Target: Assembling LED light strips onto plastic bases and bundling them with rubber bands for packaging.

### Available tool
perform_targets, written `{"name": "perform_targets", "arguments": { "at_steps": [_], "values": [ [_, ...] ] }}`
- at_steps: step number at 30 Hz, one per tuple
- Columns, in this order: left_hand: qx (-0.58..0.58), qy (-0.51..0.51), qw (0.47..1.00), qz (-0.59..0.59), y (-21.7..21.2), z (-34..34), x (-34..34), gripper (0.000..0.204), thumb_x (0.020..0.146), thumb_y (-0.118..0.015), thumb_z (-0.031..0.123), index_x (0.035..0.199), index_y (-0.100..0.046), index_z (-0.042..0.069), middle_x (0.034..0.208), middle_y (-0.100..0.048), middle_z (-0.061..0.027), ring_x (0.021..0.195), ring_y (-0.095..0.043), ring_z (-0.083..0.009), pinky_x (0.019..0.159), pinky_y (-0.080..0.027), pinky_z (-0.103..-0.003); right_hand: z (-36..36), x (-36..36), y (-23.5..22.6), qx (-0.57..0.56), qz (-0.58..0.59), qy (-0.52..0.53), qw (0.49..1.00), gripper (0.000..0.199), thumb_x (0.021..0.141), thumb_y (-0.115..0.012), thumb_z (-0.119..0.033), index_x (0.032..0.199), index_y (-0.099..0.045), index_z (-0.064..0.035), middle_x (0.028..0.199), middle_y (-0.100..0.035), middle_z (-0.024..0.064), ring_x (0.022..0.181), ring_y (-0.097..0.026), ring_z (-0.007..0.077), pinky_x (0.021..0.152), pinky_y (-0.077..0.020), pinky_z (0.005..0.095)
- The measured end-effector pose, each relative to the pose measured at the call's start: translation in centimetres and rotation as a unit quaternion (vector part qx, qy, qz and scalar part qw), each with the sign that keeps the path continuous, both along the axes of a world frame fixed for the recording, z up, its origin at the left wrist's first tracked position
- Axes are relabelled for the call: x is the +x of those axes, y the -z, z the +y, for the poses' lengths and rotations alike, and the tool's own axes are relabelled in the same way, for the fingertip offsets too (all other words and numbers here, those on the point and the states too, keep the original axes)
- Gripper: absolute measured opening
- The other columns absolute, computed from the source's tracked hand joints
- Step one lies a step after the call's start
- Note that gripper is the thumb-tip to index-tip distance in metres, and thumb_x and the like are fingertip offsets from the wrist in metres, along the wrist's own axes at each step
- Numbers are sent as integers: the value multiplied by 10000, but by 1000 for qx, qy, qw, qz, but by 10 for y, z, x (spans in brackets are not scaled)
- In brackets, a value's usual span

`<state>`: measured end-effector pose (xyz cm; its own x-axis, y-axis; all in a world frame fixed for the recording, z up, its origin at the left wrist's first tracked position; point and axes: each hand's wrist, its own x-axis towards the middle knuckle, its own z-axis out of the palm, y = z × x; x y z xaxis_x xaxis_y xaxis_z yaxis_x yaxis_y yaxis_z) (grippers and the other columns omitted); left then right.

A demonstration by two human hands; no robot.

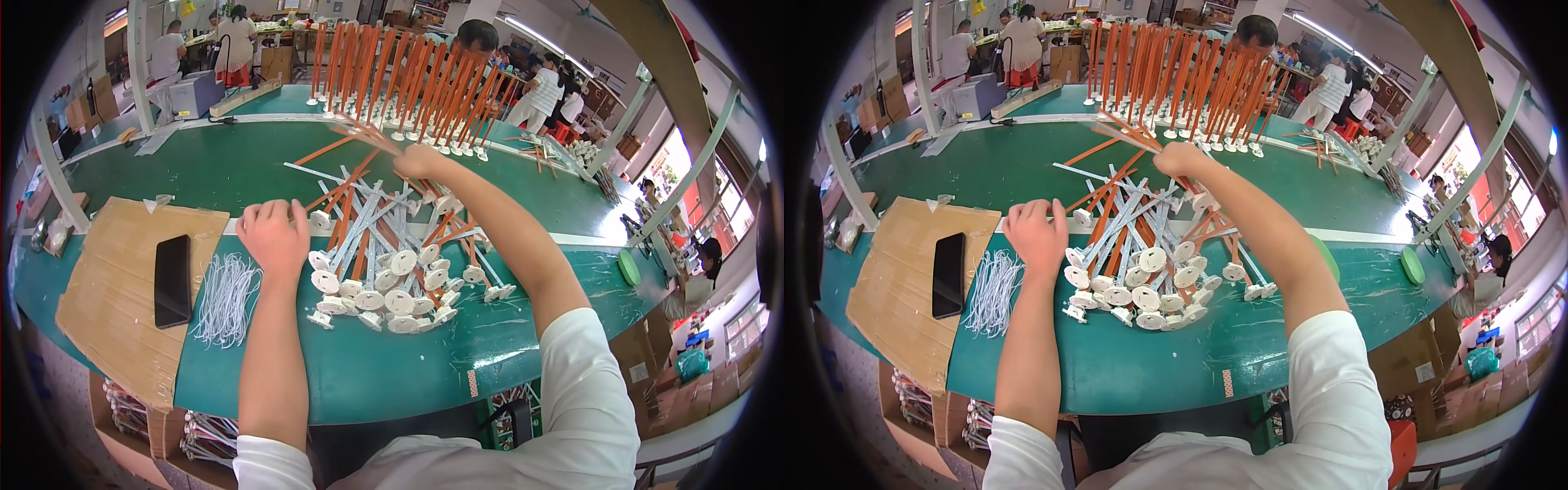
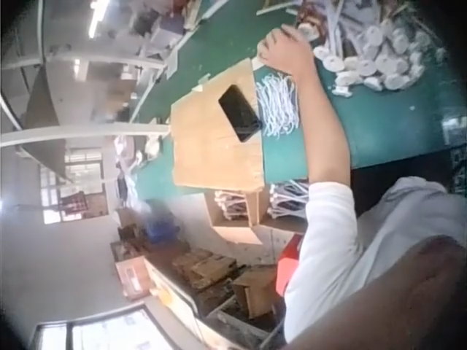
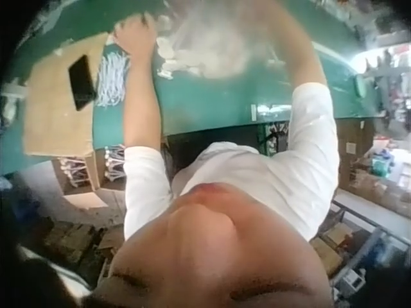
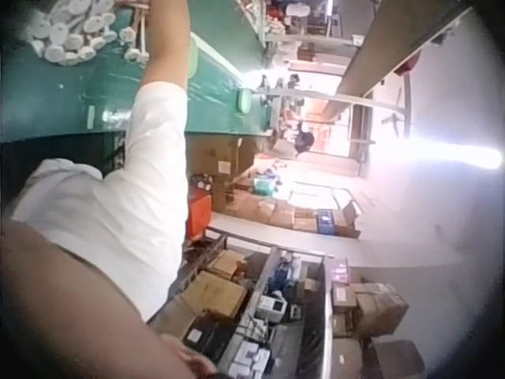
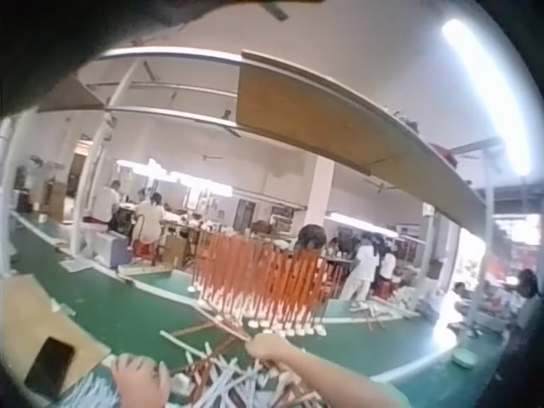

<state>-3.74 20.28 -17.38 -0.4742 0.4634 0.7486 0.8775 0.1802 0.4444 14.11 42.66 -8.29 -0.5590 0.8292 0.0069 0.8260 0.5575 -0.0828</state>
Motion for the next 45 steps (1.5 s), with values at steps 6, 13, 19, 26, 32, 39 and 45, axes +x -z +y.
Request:
{"name": "perform_targets", "arguments": {
  "at_steps": [6,13,19,26,32,39,45],
  "values": [
    [-62,153,983,79,0,-1,8,230,731,-715,254,892,-714,90,829,-692,-32,912,-584,-212,991,-340,-442,0,0,-6,-264,383,123,876,320,876,-472,-304,848,-599,-12,751,-647,150,730,-659,255,665,-505,413],
    [2,213,975,65,2,10,7,225,699,-752,163,912,-716,100,807,-693,-59,783,-649,-235,856,-445,-373,7,6,-11,-411,533,101,733,148,880,-607,-207,849,-553,-72,654,-531,30,515,-511,146,519,-544,324],
    [139,283,948,50,-9,12,18,248,693,-750,43,937,-701,41,879,-700,-97,839,-673,-254,732,-522,-328,-70,-39,-22,-285,413,-54,863,374,768,-752,-276,945,-640,34,659,-577,41,483,-483,109,413,-359,261],
    [130,214,967,40,-13,6,15,417,771,-723,256,1114,-631,39,1028,-656,-129,922,-594,-309,813,-488,-380,-38,-65,-20,-291,441,-5,849,306,875,-564,-311,693,-586,-66,661,-532,39,568,-479,128,503,-352,329],
    [33,164,986,-25,1,7,6,287,856,-629,237,1056,-639,31,1015,-652,-132,943,-582,-317,825,-469,-391,-37,-58,-83,20,279,-26,960,498,934,-453,-448,779,-638,-14,739,-622,161,749,-640,307,727,-480,411],
    [12,168,986,-7,3,15,5,237,859,-610,264,918,-655,38,917,-661,-118,898,-570,-319,793,-463,-391,-6,-47,2,39,-56,-253,965,347,759,-608,-280,1018,-670,-59,838,-662,205,771,-643,365,760,-517,453],
    [1,142,990,-10,12,10,2,226,854,-612,272,875,-647,50,906,-658,-91,880,-563,-299,790,-467,-384,-35,-49,34,14,-68,-156,985,350,717,-623,-245,1022,-686,-85,944,-674,206,900,-649,364,824,-525,431]
  ]
}}
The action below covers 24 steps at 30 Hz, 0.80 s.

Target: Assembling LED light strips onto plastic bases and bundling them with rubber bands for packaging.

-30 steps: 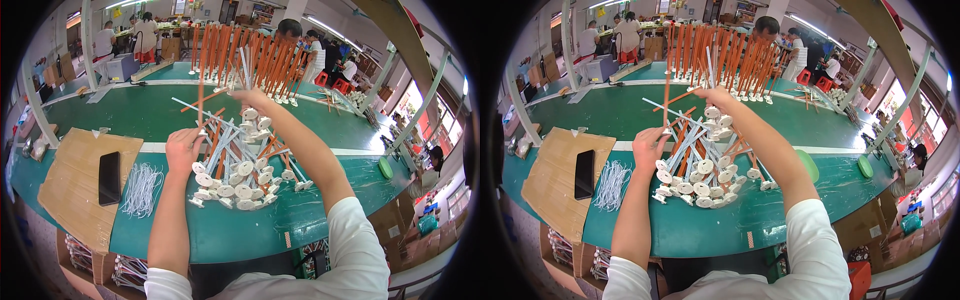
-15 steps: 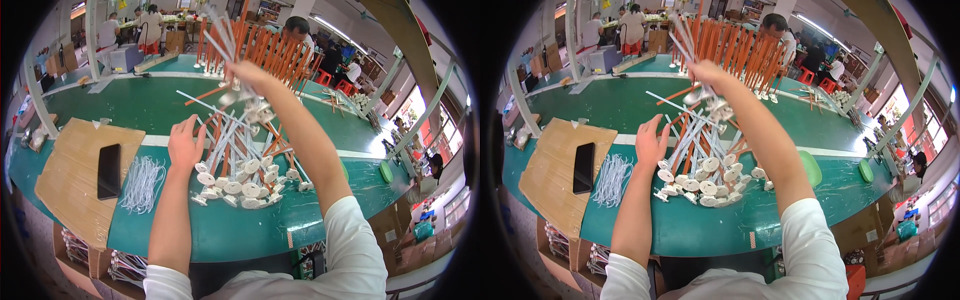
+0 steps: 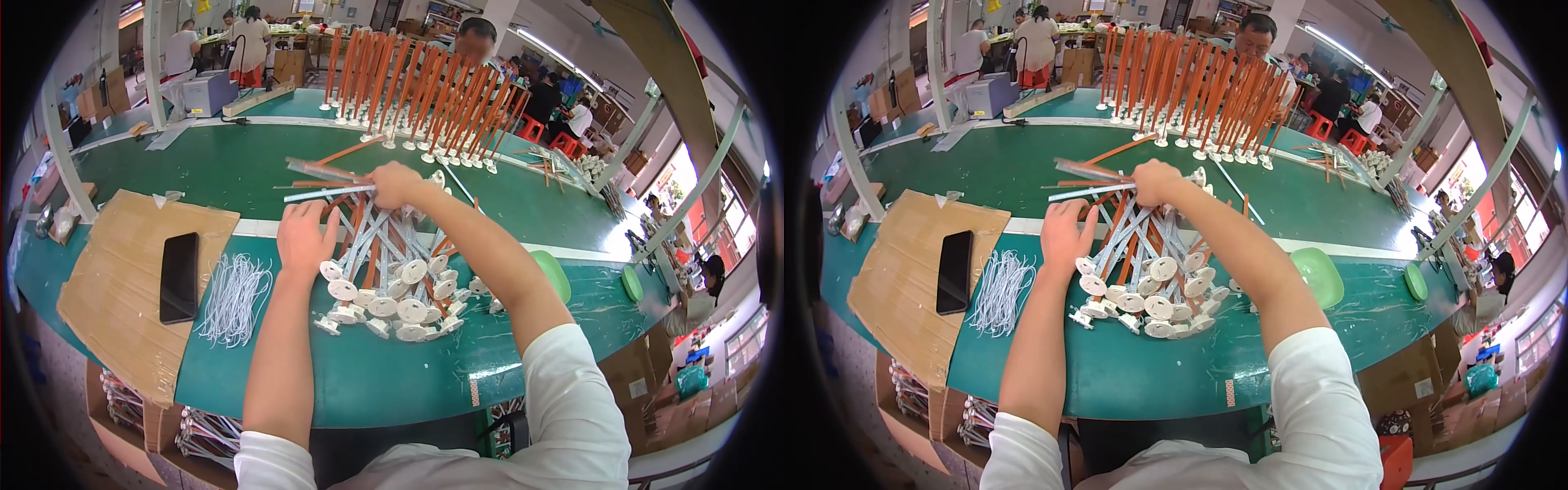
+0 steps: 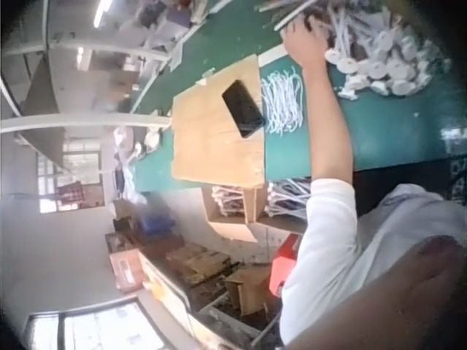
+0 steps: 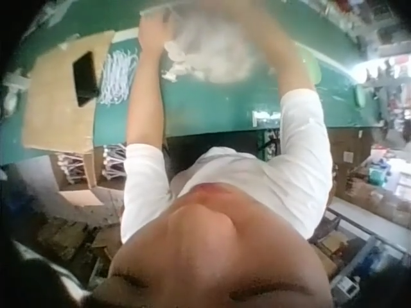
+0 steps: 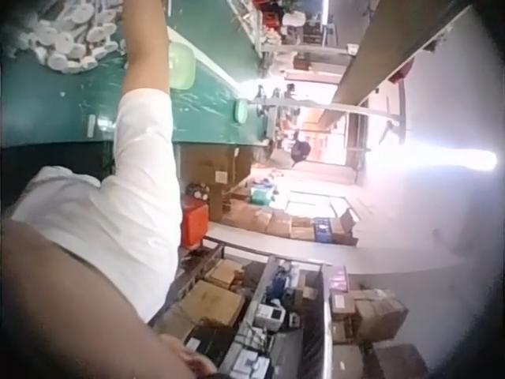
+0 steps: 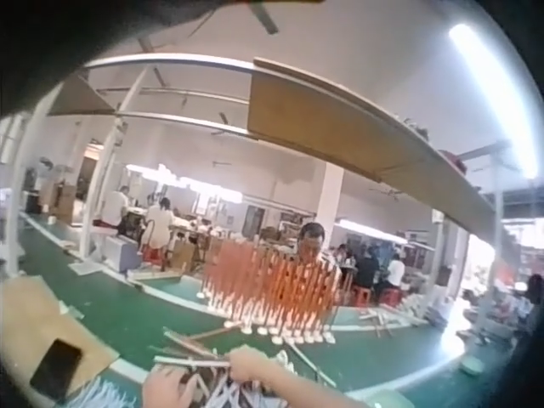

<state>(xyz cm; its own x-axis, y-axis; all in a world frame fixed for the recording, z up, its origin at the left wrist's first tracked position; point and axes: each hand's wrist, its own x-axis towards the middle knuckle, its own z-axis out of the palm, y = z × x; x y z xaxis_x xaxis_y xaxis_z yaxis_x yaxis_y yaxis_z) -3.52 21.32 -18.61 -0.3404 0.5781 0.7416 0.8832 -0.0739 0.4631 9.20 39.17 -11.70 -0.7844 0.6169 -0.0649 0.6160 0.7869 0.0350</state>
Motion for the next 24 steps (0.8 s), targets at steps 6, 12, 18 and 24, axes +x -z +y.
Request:
{"name": "perform_targets", "arguments": {
  "at_steps": [6,12,18,24],
  "values": [
    [-8,-17,1000,-10,-1,3,1,228,873,-595,258,862,-659,39,985,-641,-114,929,-551,-320,815,-458,-398,33,19,-39,70,12,53,996,303,794,-522,-200,852,-677,53,814,-662,245,809,-661,388,777,-521,461],
    [-20,-24,999,-28,-2,10,0,267,888,-581,282,871,-667,30,1076,-615,-150,983,-541,-338,850,-454,-407,56,36,-72,117,277,119,946,344,863,-533,-263,892,-615,70,736,-658,209,713,-668,340,673,-527,425],
    [-9,-9,998,-60,0,6,0,243,880,-598,258,873,-657,22,1073,-616,-151,1005,-542,-336,864,-446,-405,-29,112,-129,-432,617,66,654,322,987,-483,-310,830,-559,-39,518,-345,-33,461,-392,110,522,-419,299],
    [150,-1,976,-155,-46,-16,17,210,851,-640,198,861,-657,-10,891,-668,-128,829,-612,-268,747,-473,-361,-136,205,-117,-476,542,20,693,397,1015,-387,-326,955,-604,1,754,-632,72,758,-624,184,789,-497,347]
  ]
}}
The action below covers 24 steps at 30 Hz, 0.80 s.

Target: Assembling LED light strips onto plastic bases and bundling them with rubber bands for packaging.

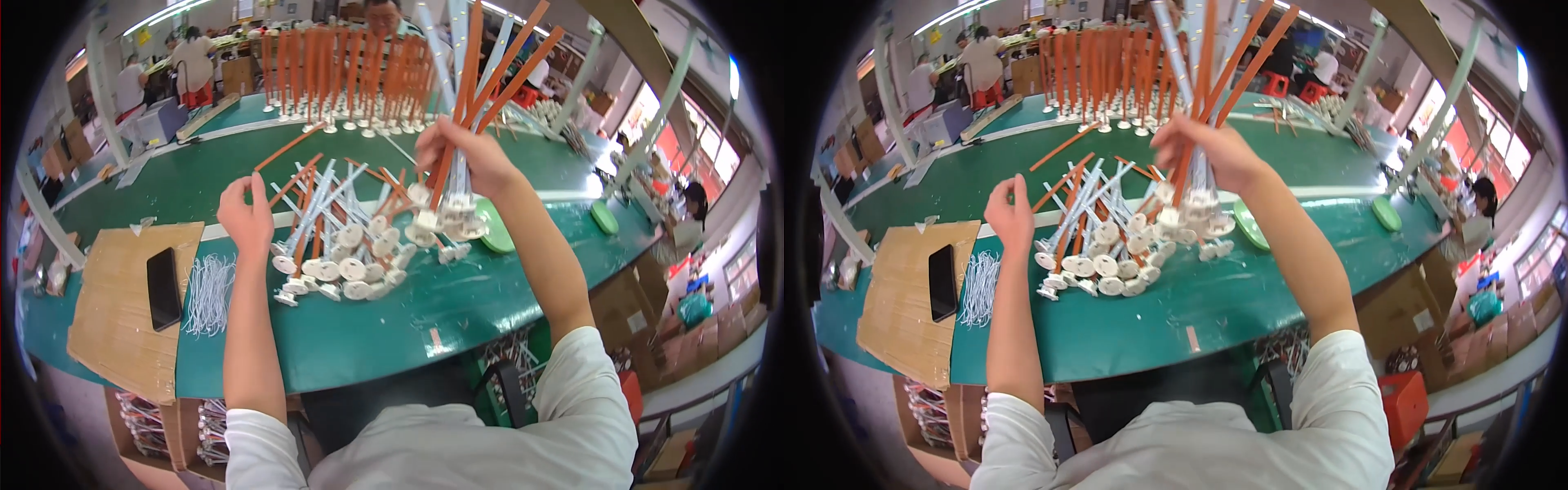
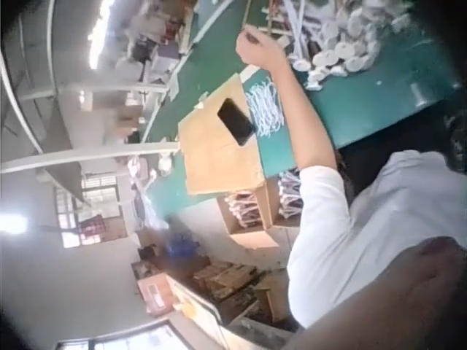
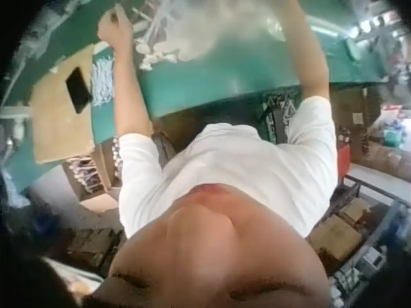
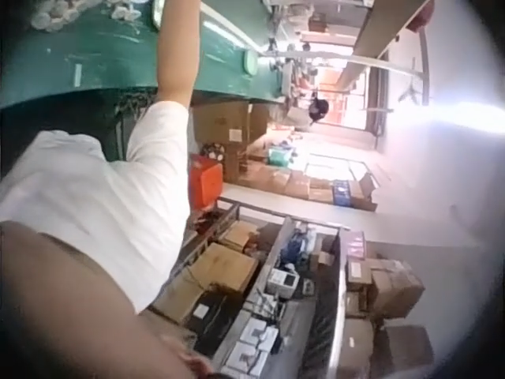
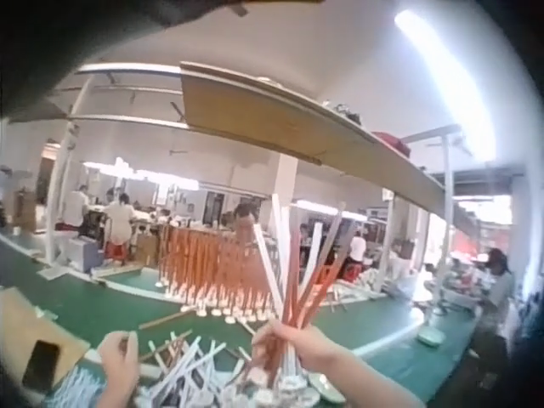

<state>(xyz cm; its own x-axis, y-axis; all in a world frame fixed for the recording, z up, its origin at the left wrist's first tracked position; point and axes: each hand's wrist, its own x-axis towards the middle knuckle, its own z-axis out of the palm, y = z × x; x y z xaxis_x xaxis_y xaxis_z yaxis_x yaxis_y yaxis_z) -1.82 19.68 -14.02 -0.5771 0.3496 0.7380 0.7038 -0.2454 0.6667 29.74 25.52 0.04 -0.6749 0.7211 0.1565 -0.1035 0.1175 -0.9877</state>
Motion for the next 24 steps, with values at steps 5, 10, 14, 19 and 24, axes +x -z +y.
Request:
{"name": "perform_targets", "arguments": {
  "at_steps": [5,10,14,19,24],
  "values": [
    [-129,402,907,9,-66,-68,120,280,836,-658,222,936,-655,-39,869,-681,-141,793,-643,-211,731,-487,-314,-59,32,21,165,-78,-110,977,380,990,-450,-293,1196,-571,2,991,-666,81,922,-632,171,876,-481,330],
    [-279,519,799,122,-48,-86,188,361,785,-697,263,1007,-648,-18,957,-678,-136,868,-653,-210,752,-494,-311,-69,46,56,102,-77,-127,984,456,959,-529,-266,1327,-451,-8,965,-657,70,937,-631,164,894,-468,319],
    [-293,574,765,-6,-13,-70,211,373,750,-736,244,1013,-645,-5,904,-666,-88,840,-635,-165,715,-501,-313,-70,57,90,191,-91,-97,973,539,925,-583,-319,1345,-436,-13,1116,-613,89,1096,-560,161,953,-432,338],
    [-294,552,780,-5,-27,-67,239,286,740,-733,181,949,-655,3,772,-637,-45,709,-610,-134,611,-485,-288,-83,74,92,250,-88,-10,964,579,812,-716,-336,1281,-511,-65,1181,-583,97,1017,-579,183,914,-441,328],
    [-290,468,834,47,-12,-54,234,242,765,-716,199,894,-678,-2,689,-645,-57,633,-614,-128,580,-481,-300,-101,92,111,188,23,112,976,662,746,-767,-303,1286,-491,-36,1078,-636,126,1018,-602,190,848,-511,352]
  ]
}}
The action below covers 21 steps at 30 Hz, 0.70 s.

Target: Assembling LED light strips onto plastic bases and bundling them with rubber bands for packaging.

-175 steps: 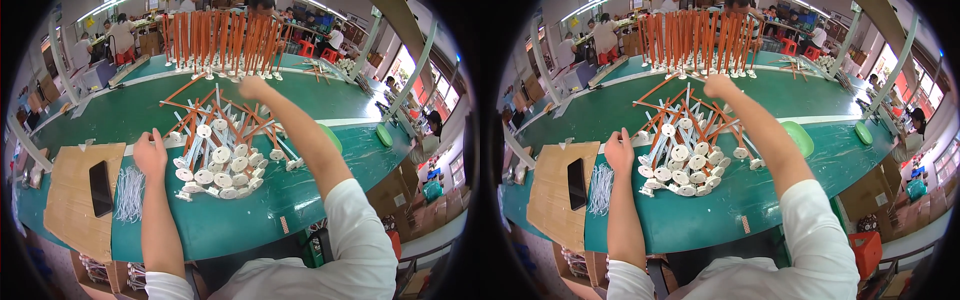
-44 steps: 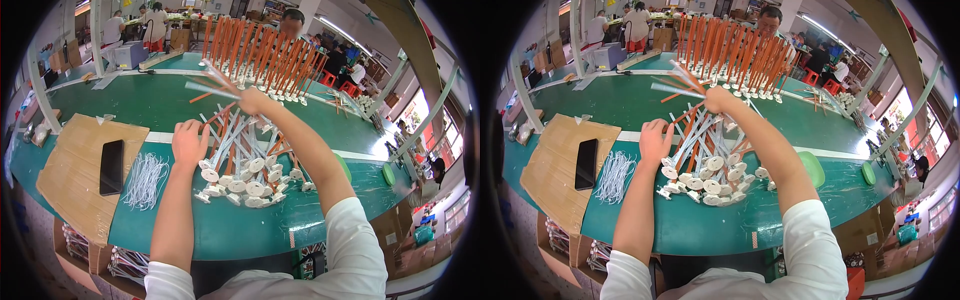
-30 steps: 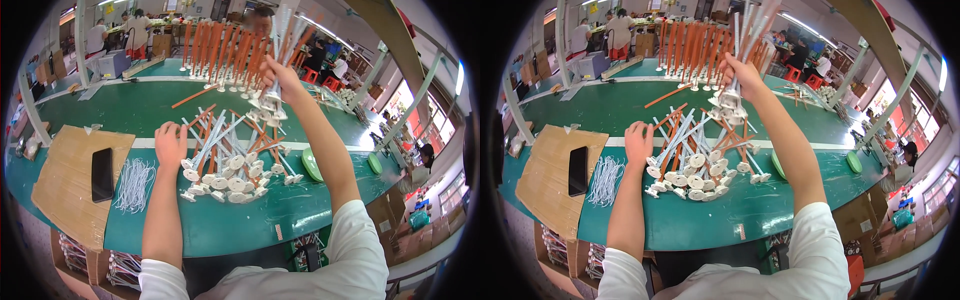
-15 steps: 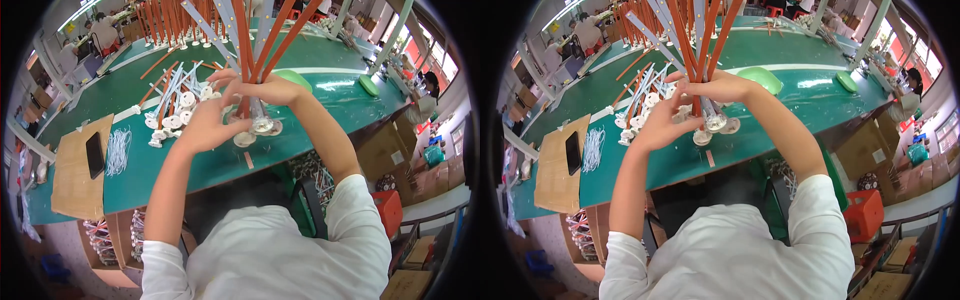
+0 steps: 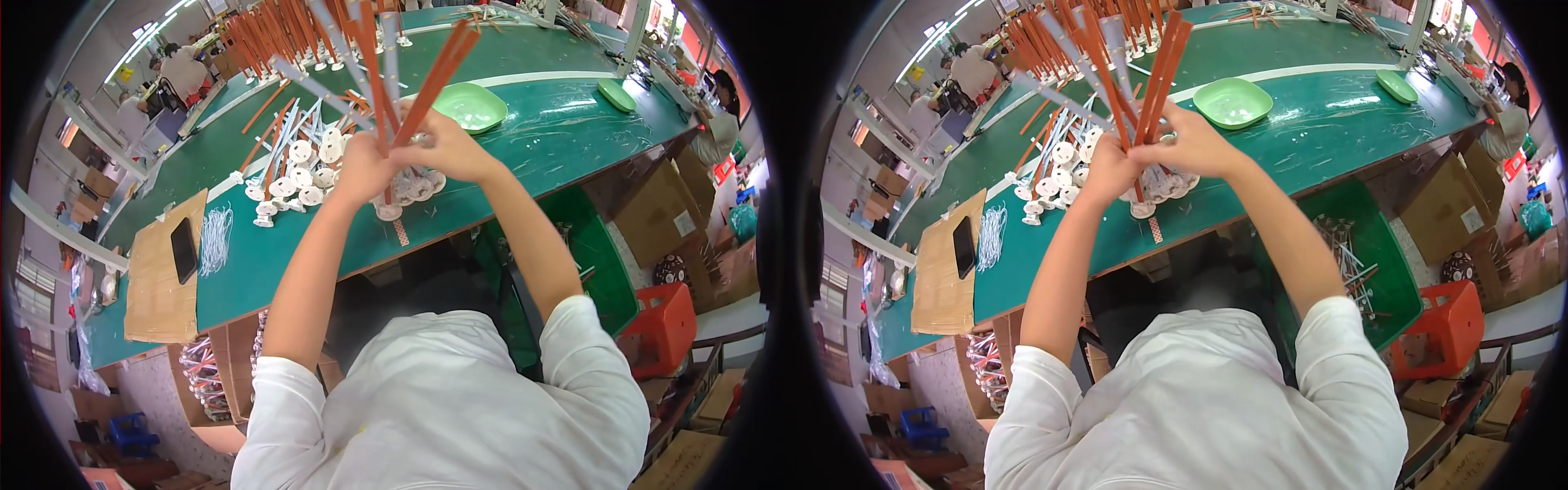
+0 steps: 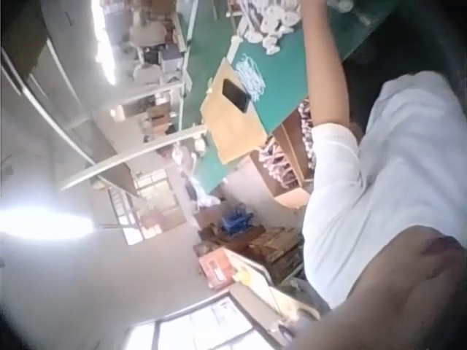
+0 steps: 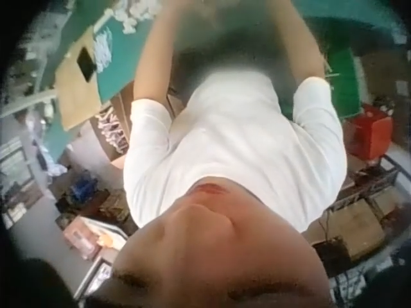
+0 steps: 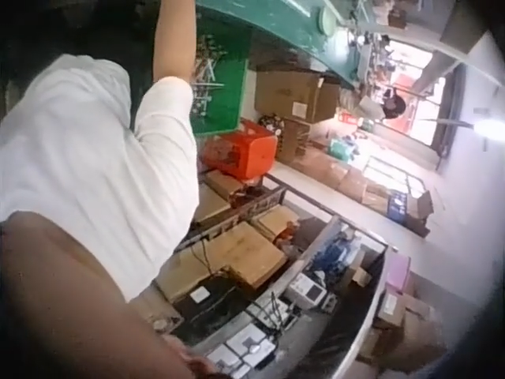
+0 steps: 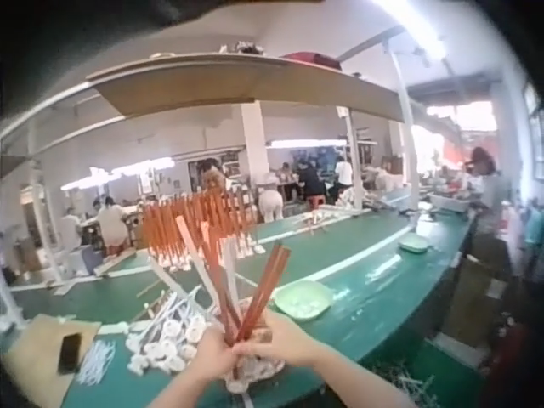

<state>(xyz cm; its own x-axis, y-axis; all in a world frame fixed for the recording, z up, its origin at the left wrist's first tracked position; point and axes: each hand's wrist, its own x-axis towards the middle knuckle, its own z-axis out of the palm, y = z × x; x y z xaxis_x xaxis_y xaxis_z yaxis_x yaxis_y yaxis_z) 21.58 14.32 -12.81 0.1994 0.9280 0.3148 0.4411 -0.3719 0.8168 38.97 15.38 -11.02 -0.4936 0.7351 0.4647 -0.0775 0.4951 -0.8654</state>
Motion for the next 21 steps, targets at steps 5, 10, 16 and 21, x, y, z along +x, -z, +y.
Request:
{"name": "perform_targets", "arguments": {
  "at_steps": [5,10,16,21],
  "values": [
    [-5,-2,998,-58,-2,-16,11,269,766,-745,260,862,-705,12,728,-678,-76,675,-645,-138,641,-501,-300,-10,6,41,51,-144,107,982,650,601,-748,-208,1185,-573,18,968,-663,180,835,-657,228,773,-522,320],
    [-36,8,999,8,-10,-22,-1,296,727,-766,274,847,-706,10,764,-687,-89,693,-655,-151,661,-512,-305,-2,-2,41,15,-120,119,986,467,594,-721,-151,998,-634,65,855,-670,185,785,-645,215,728,-509,323],
    [-133,-33,985,107,-29,-24,-13,333,716,-754,297,883,-709,12,764,-693,-88,702,-655,-164,669,-514,-314,3,2,34,177,-214,218,936,437,584,-693,-193,973,-679,5,786,-663,188,754,-633,341,719,-517,370],
    [-73,-19,995,67,-8,-17,-17,325,729,-760,208,983,-682,21,801,-690,-95,753,-656,-158,691,-509,-319,11,3,45,117,-182,115,970,355,648,-694,-160,955,-666,16,750,-643,182,675,-600,322,657,-482,356]
  ]
}}
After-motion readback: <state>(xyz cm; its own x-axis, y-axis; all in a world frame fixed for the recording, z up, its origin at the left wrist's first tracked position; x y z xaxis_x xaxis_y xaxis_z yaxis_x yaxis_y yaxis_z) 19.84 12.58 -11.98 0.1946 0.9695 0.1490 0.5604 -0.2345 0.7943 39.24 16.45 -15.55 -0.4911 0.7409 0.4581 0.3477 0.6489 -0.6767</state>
